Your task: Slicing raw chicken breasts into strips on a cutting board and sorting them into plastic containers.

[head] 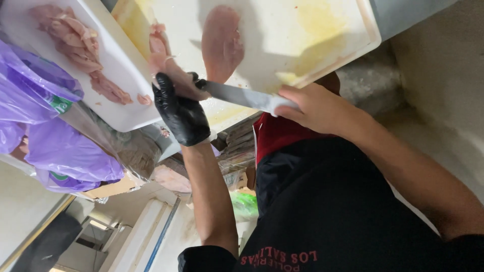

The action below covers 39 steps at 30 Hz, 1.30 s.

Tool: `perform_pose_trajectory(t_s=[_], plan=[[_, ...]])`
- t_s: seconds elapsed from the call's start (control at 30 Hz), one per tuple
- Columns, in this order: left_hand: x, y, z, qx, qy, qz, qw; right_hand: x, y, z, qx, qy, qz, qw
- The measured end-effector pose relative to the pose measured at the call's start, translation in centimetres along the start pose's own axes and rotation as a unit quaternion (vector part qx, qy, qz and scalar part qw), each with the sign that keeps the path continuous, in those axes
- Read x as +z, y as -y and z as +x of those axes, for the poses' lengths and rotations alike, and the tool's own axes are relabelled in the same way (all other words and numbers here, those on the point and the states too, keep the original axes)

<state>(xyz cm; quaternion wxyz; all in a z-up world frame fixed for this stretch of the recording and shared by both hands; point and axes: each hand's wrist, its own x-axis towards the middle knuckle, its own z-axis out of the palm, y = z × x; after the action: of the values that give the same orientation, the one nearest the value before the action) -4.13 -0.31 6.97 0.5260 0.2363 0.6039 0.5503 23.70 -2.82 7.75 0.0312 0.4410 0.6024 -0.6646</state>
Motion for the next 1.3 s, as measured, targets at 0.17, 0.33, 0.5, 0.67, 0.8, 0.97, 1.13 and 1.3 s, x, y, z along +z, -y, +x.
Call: perform_pose_trajectory(t_s=[0.17,0.33,0.5,0.67,0.8,0.97,1.13,1.3], plan=[[-0.2,-1.3,1.6,-0.168,-0.127,-0.122,0.970,-0.5,-3.6,-5.7,0.137,0.152,-0.206,0.957],[5.5,1.7,1.6,0.041,-0.040,0.174,0.983,0.8,-7.3,-9.3,0.190,0.010,-0.092,0.977],[8.2,11.5,0.1,0.192,0.063,0.582,0.787,3.1,-12.4,-11.0,0.095,-0.232,-0.024,0.968],[11.1,11.0,-7.0,-0.005,0.203,0.495,0.845,1.7,-12.2,-11.1,0.153,-0.274,-0.011,0.950],[10.3,10.5,-6.0,0.069,0.171,0.479,0.858,0.5,-10.9,-9.8,0.132,-0.249,-0.008,0.959],[10.8,13.7,0.4,0.200,0.131,0.636,0.734,-0.1,-10.9,-7.9,0.021,-0.243,-0.035,0.969],[12.9,16.2,2.6,0.212,0.083,0.748,0.624,-0.9,-9.5,-7.1,0.017,-0.246,-0.031,0.969],[12.9,16.7,2.8,0.236,0.078,0.728,0.639,-0.9,-8.8,-6.0,0.002,-0.272,-0.026,0.962]])
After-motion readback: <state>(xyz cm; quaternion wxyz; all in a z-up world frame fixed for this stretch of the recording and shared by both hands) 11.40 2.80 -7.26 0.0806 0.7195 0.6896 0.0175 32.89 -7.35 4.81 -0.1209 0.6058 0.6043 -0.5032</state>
